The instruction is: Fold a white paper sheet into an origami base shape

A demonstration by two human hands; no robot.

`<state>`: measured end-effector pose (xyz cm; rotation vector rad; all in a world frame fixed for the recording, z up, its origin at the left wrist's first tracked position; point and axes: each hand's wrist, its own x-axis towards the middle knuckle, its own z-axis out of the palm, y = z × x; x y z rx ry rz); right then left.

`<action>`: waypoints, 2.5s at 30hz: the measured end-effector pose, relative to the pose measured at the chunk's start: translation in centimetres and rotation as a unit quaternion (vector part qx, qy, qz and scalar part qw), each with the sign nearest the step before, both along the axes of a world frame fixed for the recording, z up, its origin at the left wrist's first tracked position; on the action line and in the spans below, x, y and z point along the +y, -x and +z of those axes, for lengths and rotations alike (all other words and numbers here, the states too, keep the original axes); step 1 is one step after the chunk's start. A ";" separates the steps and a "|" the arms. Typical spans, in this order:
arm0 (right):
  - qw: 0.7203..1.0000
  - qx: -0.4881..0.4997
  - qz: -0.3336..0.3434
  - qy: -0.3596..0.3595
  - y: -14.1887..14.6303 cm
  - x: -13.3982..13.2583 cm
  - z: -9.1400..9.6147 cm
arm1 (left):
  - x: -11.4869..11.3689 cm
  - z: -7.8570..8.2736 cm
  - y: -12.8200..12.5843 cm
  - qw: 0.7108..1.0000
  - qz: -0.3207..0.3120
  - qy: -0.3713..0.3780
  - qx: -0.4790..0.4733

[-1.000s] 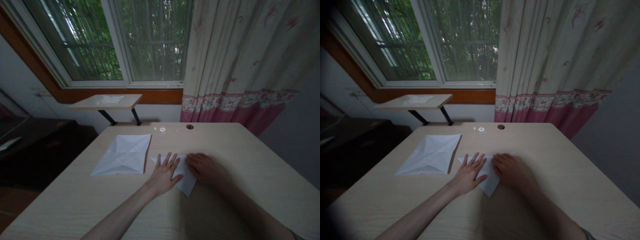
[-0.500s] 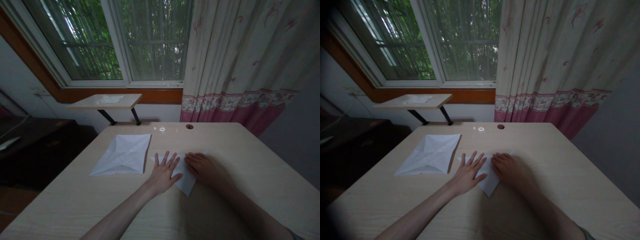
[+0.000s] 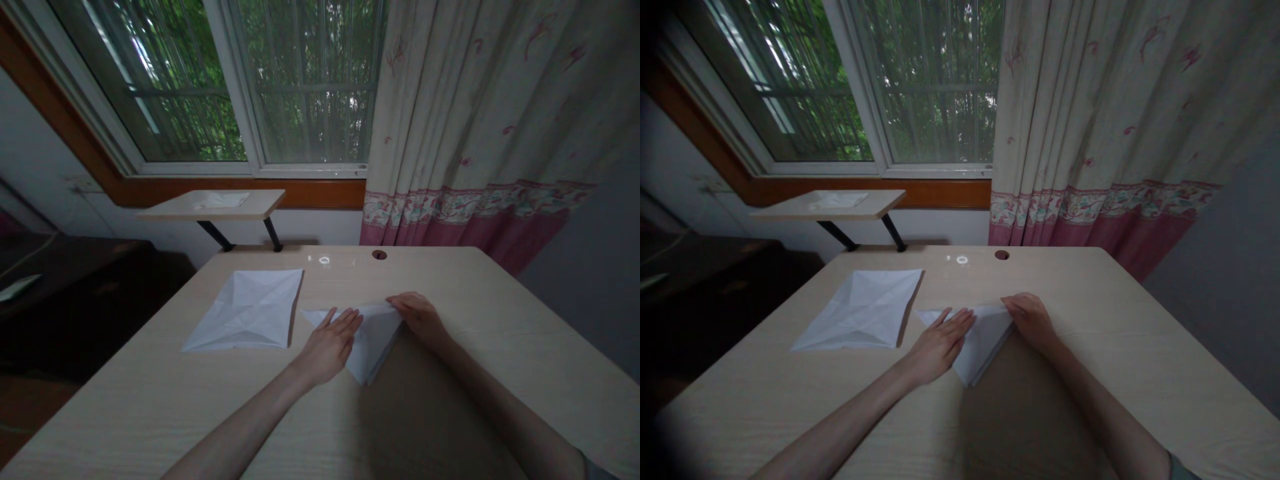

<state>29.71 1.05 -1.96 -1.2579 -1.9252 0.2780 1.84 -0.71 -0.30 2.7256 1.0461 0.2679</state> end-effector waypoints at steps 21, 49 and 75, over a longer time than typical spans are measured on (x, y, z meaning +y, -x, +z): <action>0.973 0.165 -0.041 0.158 -1.5 1.4 -0.7 | 0.1 -0.5 -0.3 0.997 0.070 -0.040 -0.005; 0.971 -0.226 0.061 -0.043 3.0 -3.5 0.0 | 0.1 -0.2 0.5 1.000 0.017 -0.012 0.021; 0.949 -0.290 0.089 0.087 2.3 -3.0 -0.6 | 0.1 -1.0 -0.1 0.996 0.085 -0.014 0.005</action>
